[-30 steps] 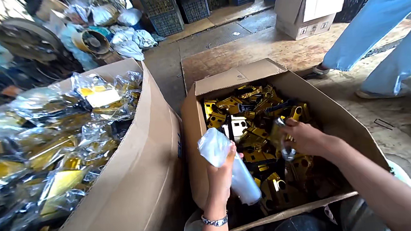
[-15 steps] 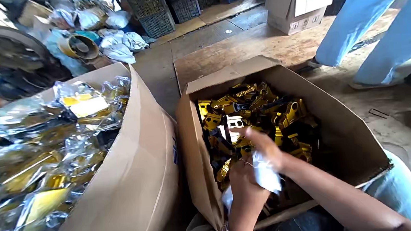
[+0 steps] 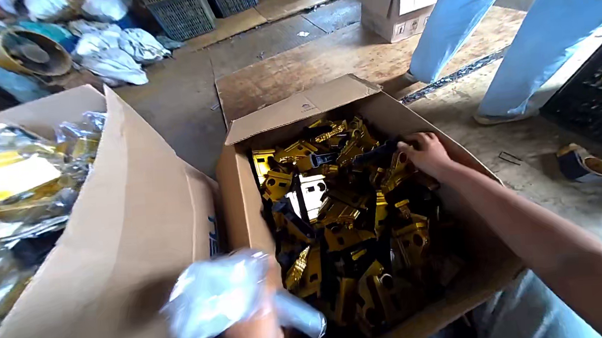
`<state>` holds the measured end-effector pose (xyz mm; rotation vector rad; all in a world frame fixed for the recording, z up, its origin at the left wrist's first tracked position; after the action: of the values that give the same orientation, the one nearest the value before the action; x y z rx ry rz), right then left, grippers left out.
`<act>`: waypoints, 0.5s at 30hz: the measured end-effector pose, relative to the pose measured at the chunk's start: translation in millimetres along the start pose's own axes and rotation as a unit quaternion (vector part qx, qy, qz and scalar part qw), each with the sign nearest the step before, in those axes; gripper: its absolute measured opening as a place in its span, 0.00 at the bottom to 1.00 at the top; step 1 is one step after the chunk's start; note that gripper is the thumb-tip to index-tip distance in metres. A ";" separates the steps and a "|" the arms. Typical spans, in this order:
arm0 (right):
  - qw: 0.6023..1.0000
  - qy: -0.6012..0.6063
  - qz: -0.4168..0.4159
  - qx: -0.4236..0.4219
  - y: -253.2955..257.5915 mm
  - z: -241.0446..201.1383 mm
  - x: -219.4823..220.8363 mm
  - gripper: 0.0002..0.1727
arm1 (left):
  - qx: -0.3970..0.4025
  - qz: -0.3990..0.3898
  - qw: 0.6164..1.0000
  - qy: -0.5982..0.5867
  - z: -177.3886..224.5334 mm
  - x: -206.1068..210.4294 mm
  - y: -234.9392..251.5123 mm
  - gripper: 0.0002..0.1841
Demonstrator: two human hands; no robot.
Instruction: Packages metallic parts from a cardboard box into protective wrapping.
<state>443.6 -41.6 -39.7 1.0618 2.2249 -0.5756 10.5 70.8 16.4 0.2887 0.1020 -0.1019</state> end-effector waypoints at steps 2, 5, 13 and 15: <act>0.991 0.087 -0.022 0.098 32.1 30.3 -7.0 0.37 | -0.056 0.076 0.985 -0.147 1.1 -16.4 13.6 0.11; 0.967 0.161 -0.091 0.177 55.8 49.8 20.9 0.42 | -0.069 0.069 0.977 -0.189 2.9 -21.6 20.0 0.16; 0.925 0.108 -0.362 -0.041 -50.9 -50.9 104.2 0.42 | -0.060 0.053 0.987 -0.139 1.2 -2.5 18.2 0.11; 0.890 0.048 -0.441 -0.109 -98.0 -73.6 105.1 0.38 | -0.065 0.045 0.987 -0.140 1.1 -2.5 15.9 0.11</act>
<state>288.4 2.2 -45.4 -0.1025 2.7207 -0.6078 9.9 85.9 22.1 0.1470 -0.1838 -0.0446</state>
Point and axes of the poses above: each hand's wrist, its own y-axis towards the middle knuckle, its own x-axis out of the palm, z = x × y, the point moved 8 cm from there along y, towards the middle knuckle, and after that the axes turned 4 degrees about x, right-handed, at the moved point
